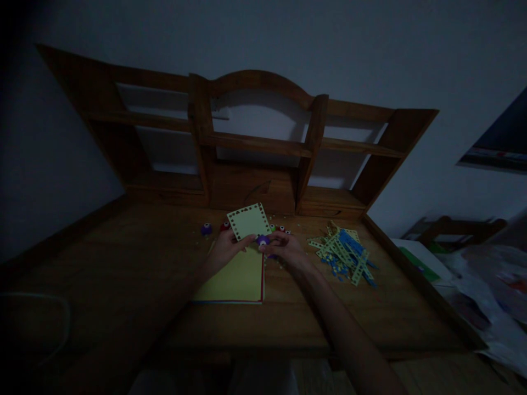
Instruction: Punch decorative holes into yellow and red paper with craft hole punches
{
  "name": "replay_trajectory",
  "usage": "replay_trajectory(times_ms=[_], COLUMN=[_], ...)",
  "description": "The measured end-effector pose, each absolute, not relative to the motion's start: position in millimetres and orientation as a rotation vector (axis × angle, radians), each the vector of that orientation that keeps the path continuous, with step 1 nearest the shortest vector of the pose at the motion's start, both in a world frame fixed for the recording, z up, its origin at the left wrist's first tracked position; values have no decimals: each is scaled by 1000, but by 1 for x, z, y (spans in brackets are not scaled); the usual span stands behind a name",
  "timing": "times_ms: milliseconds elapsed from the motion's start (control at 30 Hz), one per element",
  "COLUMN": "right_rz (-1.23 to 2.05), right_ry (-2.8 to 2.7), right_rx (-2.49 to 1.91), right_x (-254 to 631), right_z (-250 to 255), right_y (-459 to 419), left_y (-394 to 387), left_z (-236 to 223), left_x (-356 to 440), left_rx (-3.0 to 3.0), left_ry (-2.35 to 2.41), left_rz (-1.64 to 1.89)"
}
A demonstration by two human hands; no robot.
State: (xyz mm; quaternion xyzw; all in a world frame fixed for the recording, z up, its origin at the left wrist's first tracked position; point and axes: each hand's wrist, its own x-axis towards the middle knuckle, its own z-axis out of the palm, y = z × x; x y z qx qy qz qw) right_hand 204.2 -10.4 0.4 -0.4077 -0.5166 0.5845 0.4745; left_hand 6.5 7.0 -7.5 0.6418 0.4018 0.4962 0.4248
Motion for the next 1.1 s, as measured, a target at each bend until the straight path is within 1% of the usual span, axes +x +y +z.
replay_trajectory(times_ms=[333, 667, 1100], right_rz=[1443, 1415, 1407], right_ry=[-1210, -1256, -1271], right_rx=[-1021, -1053, -1052], right_x=[202, 203, 202], right_z=[6, 1, -1], right_y=[-13, -10, -10], left_y=[6, 6, 9], left_z=[-4, -6, -11], left_x=[6, 7, 6], left_rx=[1633, 1571, 1638], left_ry=[978, 995, 986], left_rz=[1242, 1231, 1218])
